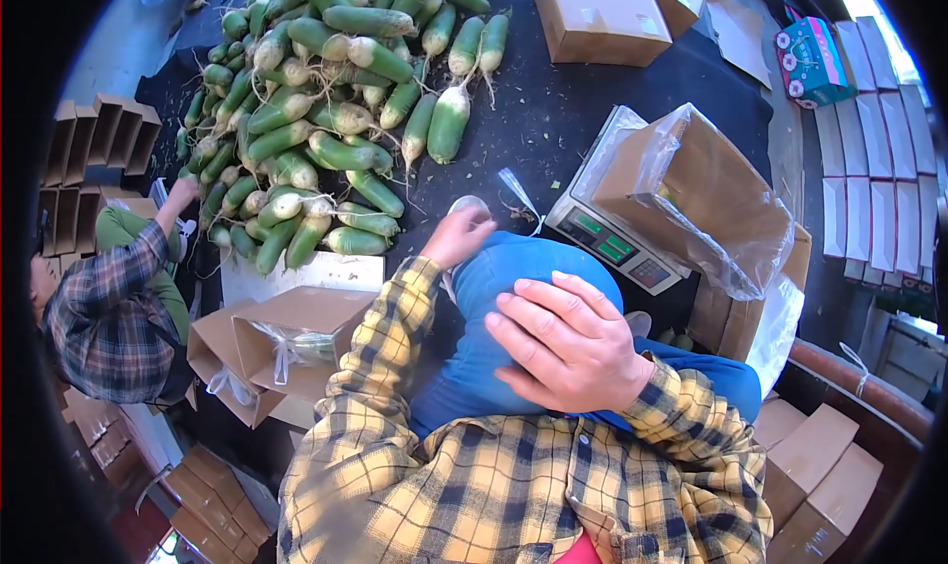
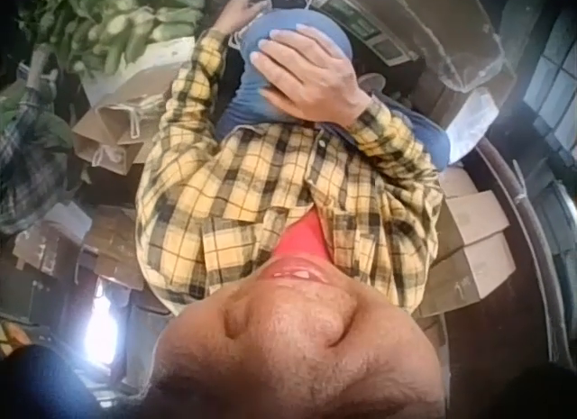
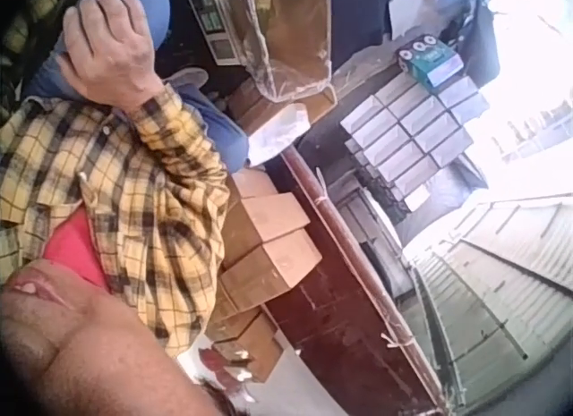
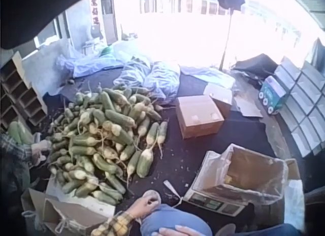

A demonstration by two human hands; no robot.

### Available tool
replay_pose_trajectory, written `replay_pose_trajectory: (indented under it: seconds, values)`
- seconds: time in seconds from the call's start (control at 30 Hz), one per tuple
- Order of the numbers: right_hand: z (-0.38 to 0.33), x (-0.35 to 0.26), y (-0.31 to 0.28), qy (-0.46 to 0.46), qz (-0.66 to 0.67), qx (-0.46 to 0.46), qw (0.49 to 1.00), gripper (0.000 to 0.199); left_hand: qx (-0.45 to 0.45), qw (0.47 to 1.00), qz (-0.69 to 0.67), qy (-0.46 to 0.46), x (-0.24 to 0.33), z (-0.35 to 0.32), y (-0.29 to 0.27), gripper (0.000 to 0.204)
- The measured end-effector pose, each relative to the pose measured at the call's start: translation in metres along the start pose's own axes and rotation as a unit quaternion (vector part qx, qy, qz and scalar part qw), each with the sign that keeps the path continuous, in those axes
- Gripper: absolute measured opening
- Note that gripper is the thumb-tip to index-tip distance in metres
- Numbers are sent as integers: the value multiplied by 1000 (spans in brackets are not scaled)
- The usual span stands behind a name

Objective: The recorder is weighing radishes on a digital scale and packing them into cardboard boxes, sometimes placing them in plastic bags first.

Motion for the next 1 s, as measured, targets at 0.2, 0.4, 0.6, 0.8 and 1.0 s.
replay_pose_trajectory:
  seconds: [0.2, 0.4, 0.6, 0.8, 1.0]
  values:
    - [8, 1, -2, -4, 15, 73, 997, 33, 193, 966, 48, -164, -156, -46, -46, 31]
    - [13, 1, 2, 3, 6, 60, 998, 29, 396, 885, 50, -240, -202, -75, -98, 29]
    - [24, -5, 5, -6, 13, 61, 998, 29, 660, 700, -148, -229, -263, -122, -199, 45]
    - [24, 3, 15, 8, -18, 38, 999, 30, 475, 589, -617, -214, -292, -51, -212, 62]
    - [26, -5, 5, -5, 17, 55, 998, 29, 547, 592, -530, -263, -316, -112, -294, 26]
Point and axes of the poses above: each hand's wrist, its own z-axis towards the middle knuckle, its own y-axis out of the palm, x = y × z, the point moved 9 cm from there along z, towards the middle knuckle
